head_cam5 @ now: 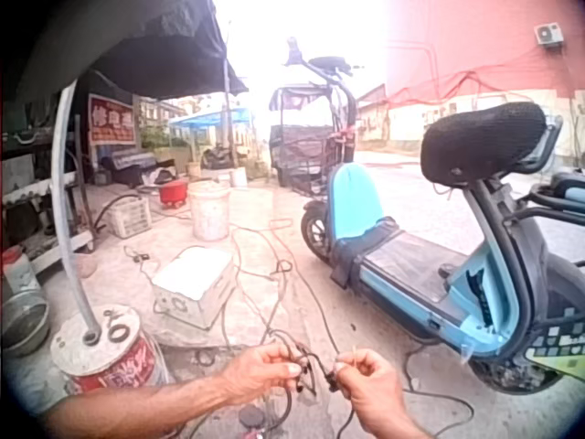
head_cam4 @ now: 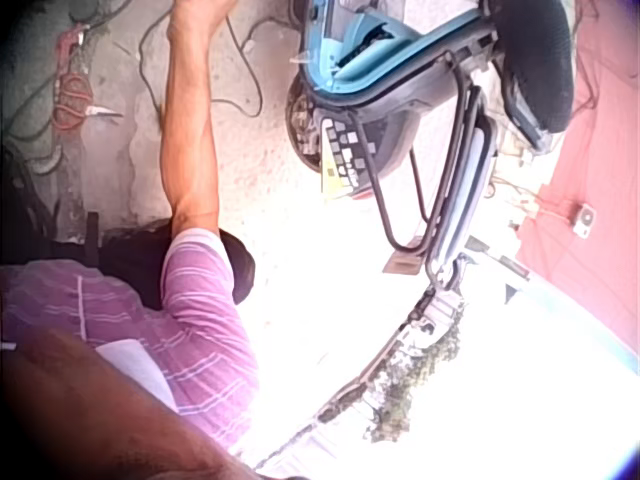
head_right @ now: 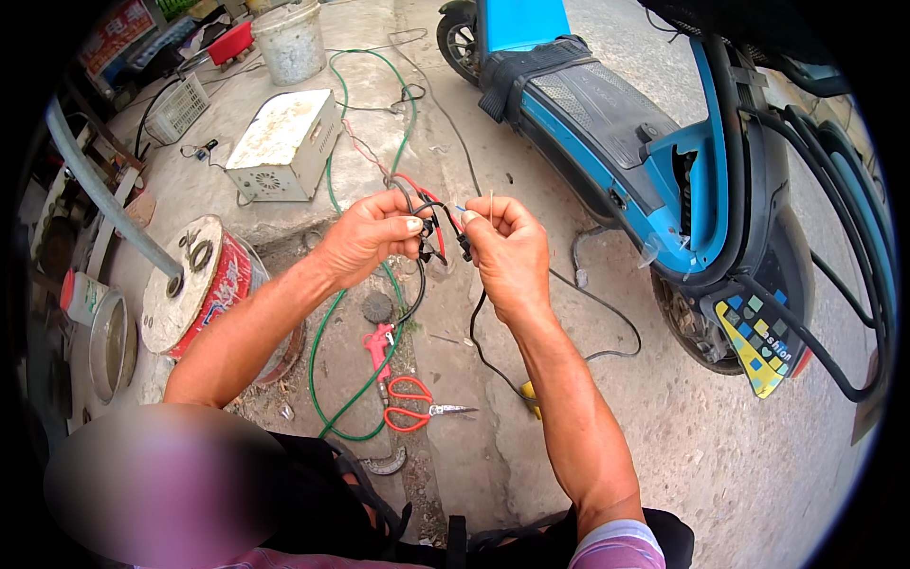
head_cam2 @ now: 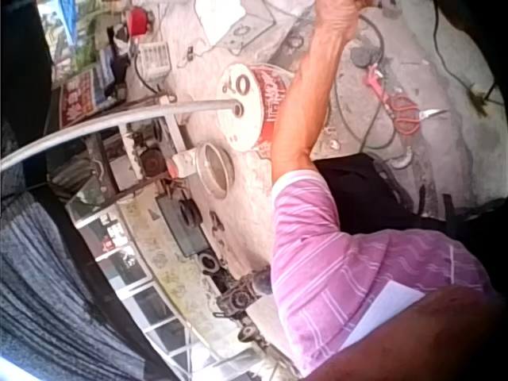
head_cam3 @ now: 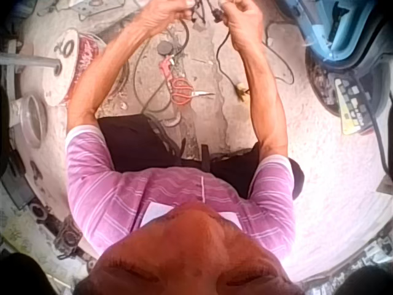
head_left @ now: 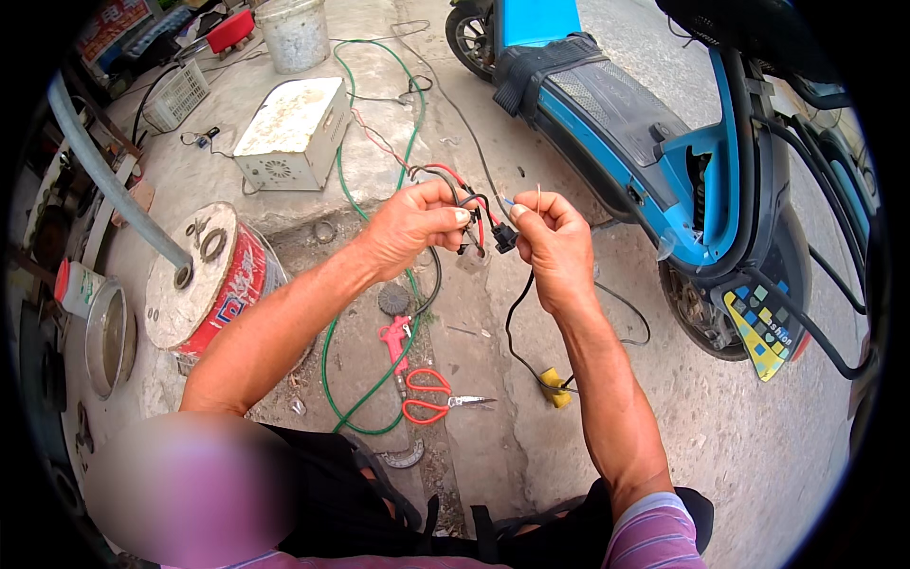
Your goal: The person uses scissors to strip the insulation from a black wire, then twists the exposed strands together with another wire. They wrap the connection with black electrical tape and secure it.
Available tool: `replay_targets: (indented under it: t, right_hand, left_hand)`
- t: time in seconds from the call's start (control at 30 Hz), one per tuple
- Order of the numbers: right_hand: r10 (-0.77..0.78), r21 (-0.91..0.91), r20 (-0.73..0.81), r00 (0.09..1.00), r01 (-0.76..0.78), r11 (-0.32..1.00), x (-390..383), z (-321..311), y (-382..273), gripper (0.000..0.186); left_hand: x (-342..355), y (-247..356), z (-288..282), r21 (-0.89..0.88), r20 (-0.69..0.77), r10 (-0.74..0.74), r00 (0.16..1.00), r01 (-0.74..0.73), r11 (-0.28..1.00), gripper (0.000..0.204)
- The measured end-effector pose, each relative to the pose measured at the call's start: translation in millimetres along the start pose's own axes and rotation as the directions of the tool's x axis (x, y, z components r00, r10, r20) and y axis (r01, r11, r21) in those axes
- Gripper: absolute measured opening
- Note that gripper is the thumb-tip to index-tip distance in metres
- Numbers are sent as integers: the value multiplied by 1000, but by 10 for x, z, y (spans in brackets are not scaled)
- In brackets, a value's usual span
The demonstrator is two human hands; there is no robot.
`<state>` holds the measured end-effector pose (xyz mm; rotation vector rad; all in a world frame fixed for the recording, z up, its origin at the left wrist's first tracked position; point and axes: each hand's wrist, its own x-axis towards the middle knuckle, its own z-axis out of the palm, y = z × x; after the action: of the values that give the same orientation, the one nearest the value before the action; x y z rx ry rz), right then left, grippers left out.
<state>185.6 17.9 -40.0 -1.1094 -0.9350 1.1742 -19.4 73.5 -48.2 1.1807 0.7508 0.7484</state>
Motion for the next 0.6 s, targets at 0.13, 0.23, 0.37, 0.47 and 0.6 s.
replay_targets:
  t: [0.13, 0.23, 0.37, 0.47, 0.6]
  right_hand:
    - [-23, -15, 88, 996, 25, 1000, -26, 22, 72, 15]
    - [20, -43, 190, 981, -12, 999, -96, 61, 63, 16]
    - [102, -9, 248, 963, -102, 995, -93, 56, 51, 16]
    - [171, -39, 296, 940, -167, 985, -86, 36, 2, 15]
    - [207, -18, 348, 914, -214, 977, -90, 64, -13, 17]
  left_hand:
    - [0, -66, 53, 11, -26, -20, 999, 20, 1000, 20]
    - [-6, -78, 83, 63, -37, 24, 999, -21, 998, 22]
    - [4, -38, 127, 221, -88, 105, 991, -84, 972, 24]
    - [4, -40, 133, 277, -81, 116, 990, -90, 957, 24]
    - [-28, -34, 109, 379, -12, 97, 995, -85, 921, 23]
